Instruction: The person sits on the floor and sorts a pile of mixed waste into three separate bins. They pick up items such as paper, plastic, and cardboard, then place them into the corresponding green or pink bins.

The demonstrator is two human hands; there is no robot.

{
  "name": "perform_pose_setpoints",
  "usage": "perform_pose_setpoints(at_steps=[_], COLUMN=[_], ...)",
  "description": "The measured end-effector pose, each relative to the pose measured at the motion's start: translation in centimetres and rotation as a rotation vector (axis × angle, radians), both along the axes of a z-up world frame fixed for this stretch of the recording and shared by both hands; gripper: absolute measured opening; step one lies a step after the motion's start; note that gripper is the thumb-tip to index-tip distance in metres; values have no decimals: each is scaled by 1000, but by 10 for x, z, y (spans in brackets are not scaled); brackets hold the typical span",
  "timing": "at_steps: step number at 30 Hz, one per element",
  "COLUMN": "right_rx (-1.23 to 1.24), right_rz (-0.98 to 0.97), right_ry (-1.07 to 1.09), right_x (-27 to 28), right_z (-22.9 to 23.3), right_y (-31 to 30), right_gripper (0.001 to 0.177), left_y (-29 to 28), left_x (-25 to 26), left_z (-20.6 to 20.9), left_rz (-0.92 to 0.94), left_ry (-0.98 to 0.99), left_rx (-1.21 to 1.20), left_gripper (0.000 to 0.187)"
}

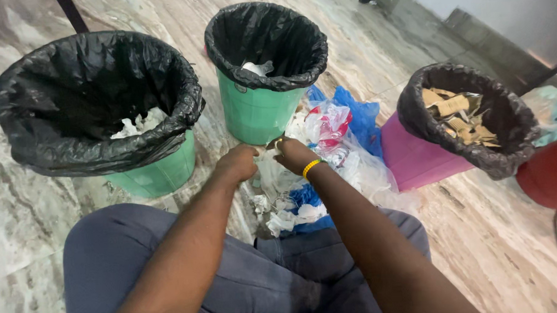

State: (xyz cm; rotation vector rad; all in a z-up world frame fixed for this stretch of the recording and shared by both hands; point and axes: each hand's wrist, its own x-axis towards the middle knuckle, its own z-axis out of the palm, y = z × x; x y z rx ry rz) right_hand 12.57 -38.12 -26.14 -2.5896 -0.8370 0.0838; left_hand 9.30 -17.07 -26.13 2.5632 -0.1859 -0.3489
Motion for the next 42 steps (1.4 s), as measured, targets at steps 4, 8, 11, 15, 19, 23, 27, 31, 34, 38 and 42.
perform_pose_setpoints(at_steps=[4,8,11,15,19,23,27,31,34,38,42], right_rx=[62,-74,228,664,566,417,284,902,1334,1511,600], right_rz=[185,300,-78,-381,-192,-9,-253,-4,-184,-82,-16], right_ry=[-31,92,328,326,190,269,482,51,477,692,130], right_x=[4,8,5,8,6,-15,-36,-19,-12,-20,-38], right_z=[-21,-35,-26,-12,-7,13,41,42,45,64,62], right_y=[2,-3,-11,-21,-28,-10,12,9,5,0,-5], right_gripper=[49,24,20,24,30,45,82,49,42,39,53], left_y=[-3,3,7,-5,-22,-27,-12,-9,-7,-9,-9], left_x=[-1,10,8,18,35,41,47,38,24,16,20], left_z=[14,-26,-48,-37,-37,-33,-17,17,35,34,21], left_rz=[73,54,42,38,-15,96,150,257,352,-30,60], left_ry=[60,76,43,51,-288,67,-86,185,594,720,468], left_rx=[147,247,267,205,-482,-886,-1098,-1453,-1337,-1479,-1334], left_gripper=[64,50,34,36,51,48,36,41,46,60,53])
